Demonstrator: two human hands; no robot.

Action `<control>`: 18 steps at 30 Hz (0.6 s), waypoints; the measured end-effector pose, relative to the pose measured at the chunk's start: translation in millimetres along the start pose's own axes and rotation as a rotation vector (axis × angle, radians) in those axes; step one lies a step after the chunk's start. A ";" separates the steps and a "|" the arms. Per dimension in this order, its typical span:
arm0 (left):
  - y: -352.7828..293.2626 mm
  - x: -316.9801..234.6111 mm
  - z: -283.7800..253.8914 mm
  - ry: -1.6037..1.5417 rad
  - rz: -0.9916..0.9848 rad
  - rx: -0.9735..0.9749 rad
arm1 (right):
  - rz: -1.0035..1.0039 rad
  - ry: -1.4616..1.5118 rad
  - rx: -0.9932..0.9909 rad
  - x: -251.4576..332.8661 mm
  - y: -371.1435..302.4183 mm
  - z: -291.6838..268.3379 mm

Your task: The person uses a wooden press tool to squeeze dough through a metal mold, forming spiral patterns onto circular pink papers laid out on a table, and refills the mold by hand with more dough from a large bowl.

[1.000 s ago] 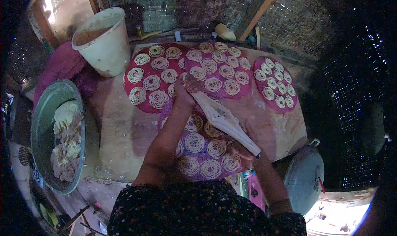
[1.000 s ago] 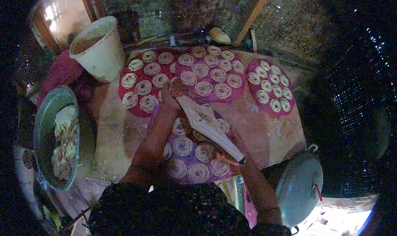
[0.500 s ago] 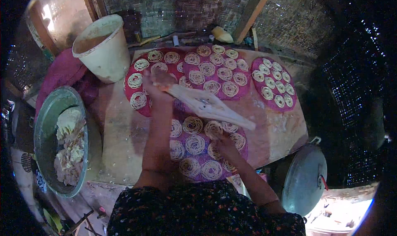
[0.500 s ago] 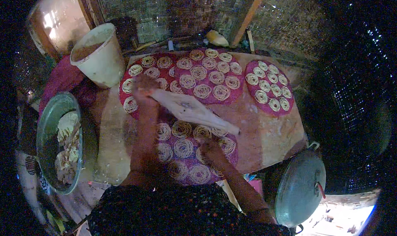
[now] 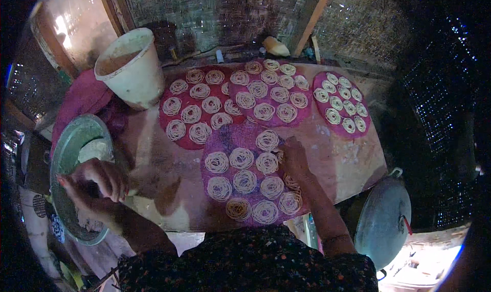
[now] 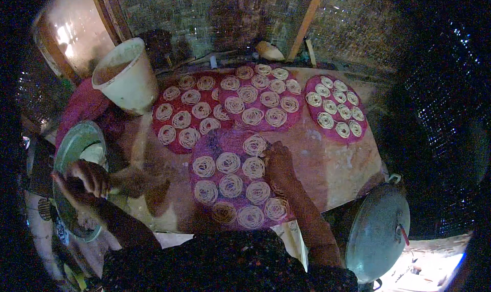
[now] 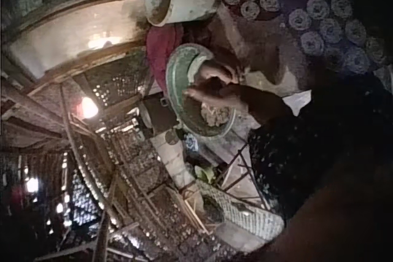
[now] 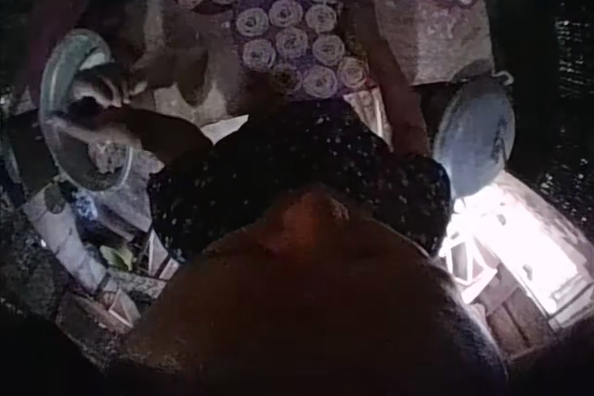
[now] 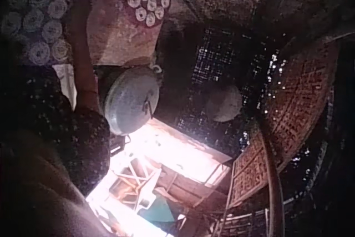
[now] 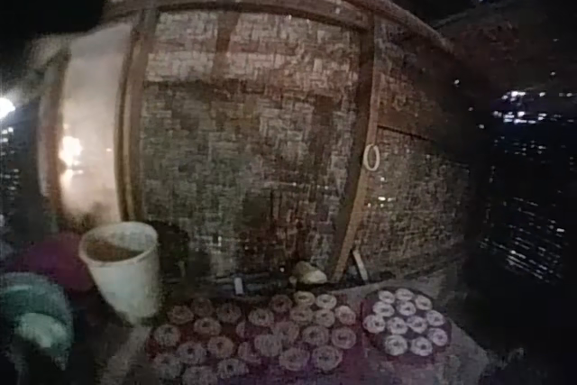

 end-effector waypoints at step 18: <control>-25.1 20.9 -22.7 0.026 -0.084 -0.036 | -0.003 -0.085 -0.061 -26.2 21.2 15.9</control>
Point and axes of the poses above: each hand's wrist, its own y-axis towards the middle knuckle, its own z-axis out of the palm, x = y × z, the point moved 4 cm from there along y, towards the middle knuckle, and after that the axes turned 9 degrees about x, right-handed, at the moved point
